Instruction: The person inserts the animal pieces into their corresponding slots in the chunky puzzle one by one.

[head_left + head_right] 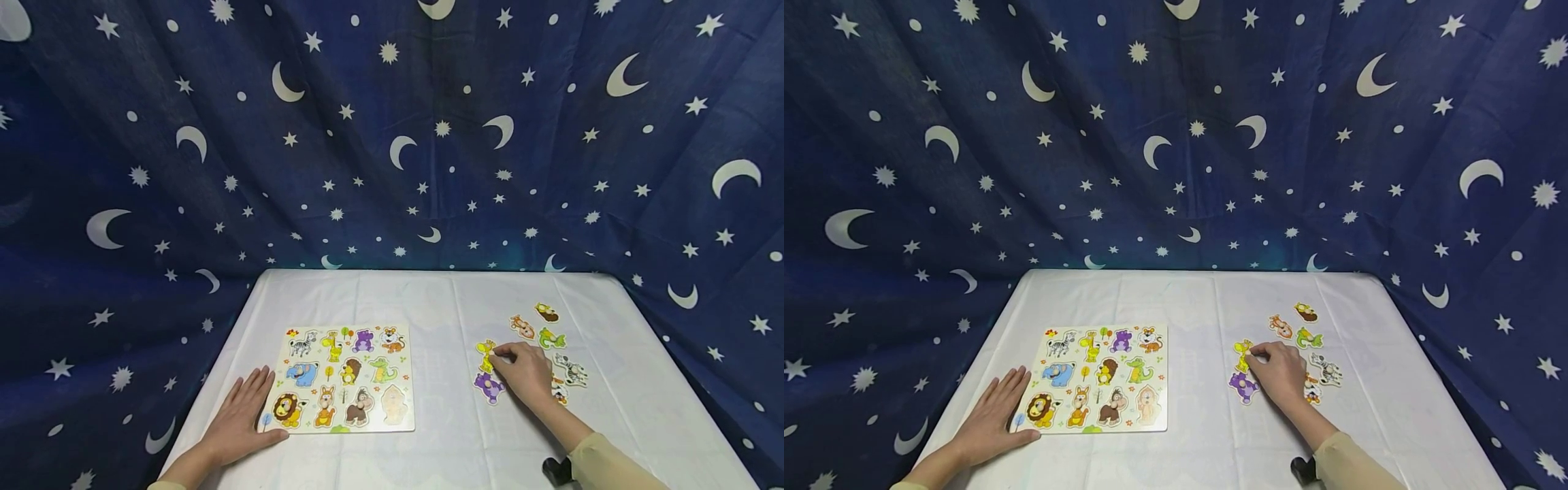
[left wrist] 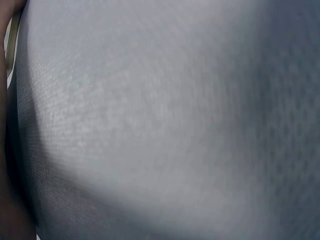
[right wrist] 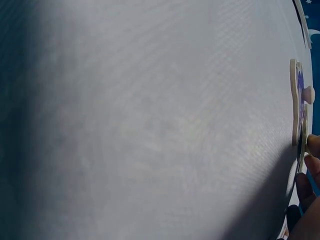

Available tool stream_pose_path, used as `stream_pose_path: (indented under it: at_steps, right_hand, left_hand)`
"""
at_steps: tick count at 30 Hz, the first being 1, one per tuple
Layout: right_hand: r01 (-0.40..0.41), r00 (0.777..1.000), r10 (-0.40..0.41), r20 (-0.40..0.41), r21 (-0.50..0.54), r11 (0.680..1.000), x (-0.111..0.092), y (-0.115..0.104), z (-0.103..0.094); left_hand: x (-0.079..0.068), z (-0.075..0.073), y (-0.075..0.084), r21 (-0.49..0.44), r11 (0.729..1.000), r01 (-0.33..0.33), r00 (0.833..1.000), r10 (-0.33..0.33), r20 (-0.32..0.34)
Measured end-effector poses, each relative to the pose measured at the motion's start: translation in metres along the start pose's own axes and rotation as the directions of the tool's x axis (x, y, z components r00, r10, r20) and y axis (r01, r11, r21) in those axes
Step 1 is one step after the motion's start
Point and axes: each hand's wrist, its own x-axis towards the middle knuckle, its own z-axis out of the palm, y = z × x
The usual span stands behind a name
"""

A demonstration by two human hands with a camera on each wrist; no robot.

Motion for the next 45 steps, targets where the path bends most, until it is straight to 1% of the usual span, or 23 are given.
stream_pose_path:
  at_steps: [3,10,16,20,25,30,34,38,45]
  right_hand:
    - [-0.004,1.0,0.004,0.001,-0.005,1.0,0.0006,0.0007,0.0003]
    - [-0.001,1.0,0.001,-0.011,-0.012,1.0,0.0011,0.0021,0.0022]
    - [0.004,1.0,-0.004,-0.027,-0.018,1.0,0.0017,0.002,0.0031]
    - [0.006,0.999,-0.006,-0.039,-0.02,1.0,0.0016,0.0025,0.0047]
    - [0.008,0.998,-0.009,-0.055,-0.017,1.0,0.0001,0.0031,0.0075]
    - [-0.008,0.999,0.007,-0.047,-0.018,1.0,-0.0002,0.0024,0.007]
    - [-0.018,0.999,0.018,-0.032,-0.02,1.0,0.0,0.0016,0.0065]
    - [-0.023,0.999,0.023,-0.034,-0.013,1.0,0.0004,0.0017,0.0073]
    - [-0.004,0.998,0.004,-0.063,0.0,1.0,0.0001,0.0024,0.0086]
  left_hand:
    - [0.0003,0.001,-0.0006,0.008,1.0,-0.009,1.0,0.009,-0.002]
    - [0.0006,0.0022,-0.0006,0.006,1.0,-0.003,1.0,0.003,-0.003]
    - [0.0014,-0.0003,0.0019,-0.007,1.0,0.022,0.999,-0.021,0.027]
    - [0.0012,-0.0007,0.0025,-0.006,1.0,0.027,0.999,-0.027,0.031]
    - [0.0007,-0.0007,0.0024,-0.002,1.0,0.012,1.0,-0.012,0.016]
    - [0.0004,-0.0004,0.0012,0.0,1.0,-0.011,1.0,0.011,-0.003]
    - [0.0004,-0.0011,0.001,-0.003,1.0,-0.002,1.0,0.002,0.008]
    - [0.0003,-0.0025,0.0025,-0.009,1.0,0.008,1.0,-0.008,0.016]
    - [-0.0002,-0.0016,0.0021,0.002,0.999,-0.032,0.999,0.032,-0.028]
